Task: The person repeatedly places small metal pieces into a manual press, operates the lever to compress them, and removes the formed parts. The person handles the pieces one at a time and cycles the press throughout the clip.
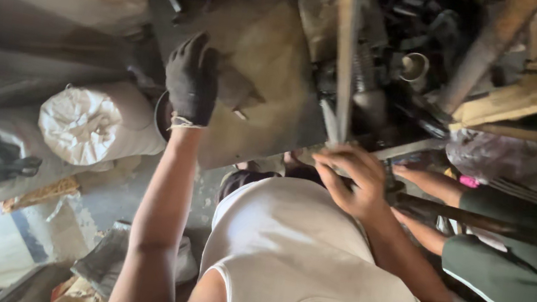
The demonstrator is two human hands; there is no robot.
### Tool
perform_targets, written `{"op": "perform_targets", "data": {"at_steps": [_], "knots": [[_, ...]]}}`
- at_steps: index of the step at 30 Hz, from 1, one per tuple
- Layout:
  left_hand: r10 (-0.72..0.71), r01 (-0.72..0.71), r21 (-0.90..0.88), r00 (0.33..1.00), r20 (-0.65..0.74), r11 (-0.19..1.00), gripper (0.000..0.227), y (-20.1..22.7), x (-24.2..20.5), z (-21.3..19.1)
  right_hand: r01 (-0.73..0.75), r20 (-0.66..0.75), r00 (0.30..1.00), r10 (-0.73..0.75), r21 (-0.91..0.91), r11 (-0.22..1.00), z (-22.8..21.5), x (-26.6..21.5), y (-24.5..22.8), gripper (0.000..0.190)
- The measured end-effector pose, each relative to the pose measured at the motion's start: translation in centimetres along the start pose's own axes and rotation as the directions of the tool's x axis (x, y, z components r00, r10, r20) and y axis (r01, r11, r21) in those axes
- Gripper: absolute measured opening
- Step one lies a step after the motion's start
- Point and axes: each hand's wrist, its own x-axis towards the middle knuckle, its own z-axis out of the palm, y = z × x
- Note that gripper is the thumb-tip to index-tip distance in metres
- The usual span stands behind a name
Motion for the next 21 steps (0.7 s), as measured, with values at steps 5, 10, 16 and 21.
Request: {"op": "perform_targets", "data": {"at_steps": [5,10,16,21], "knots": [[-0.116,0.126,-0.112,0.989,0.092,0.986,0.048,-1.8,-4.0,-2.1,0.029,0.268,0.962,0.058,-0.308,0.951,11.0,5.9,3.6,0.063],[-0.042,0.121,-0.237,0.95,0.311,0.964,0.082,-4.5,-5.2,-4.5,0.208,0.364,0.931,0.015,-0.566,0.798,18.7,10.4,7.4,0.089],[0.244,-0.086,-0.319,0.832,0.498,0.944,0.103,-8.2,0.4,-3.1,0.161,0.278,0.961,0.02,-0.615,0.772,21.0,11.5,7.2,0.076],[0.372,-0.337,-0.165,0.78,0.503,0.927,0.091,-3.7,4.0,-6.4,-0.032,0.145,0.98,0.138,-0.568,0.823,19.6,12.0,5.3,0.061]]}}
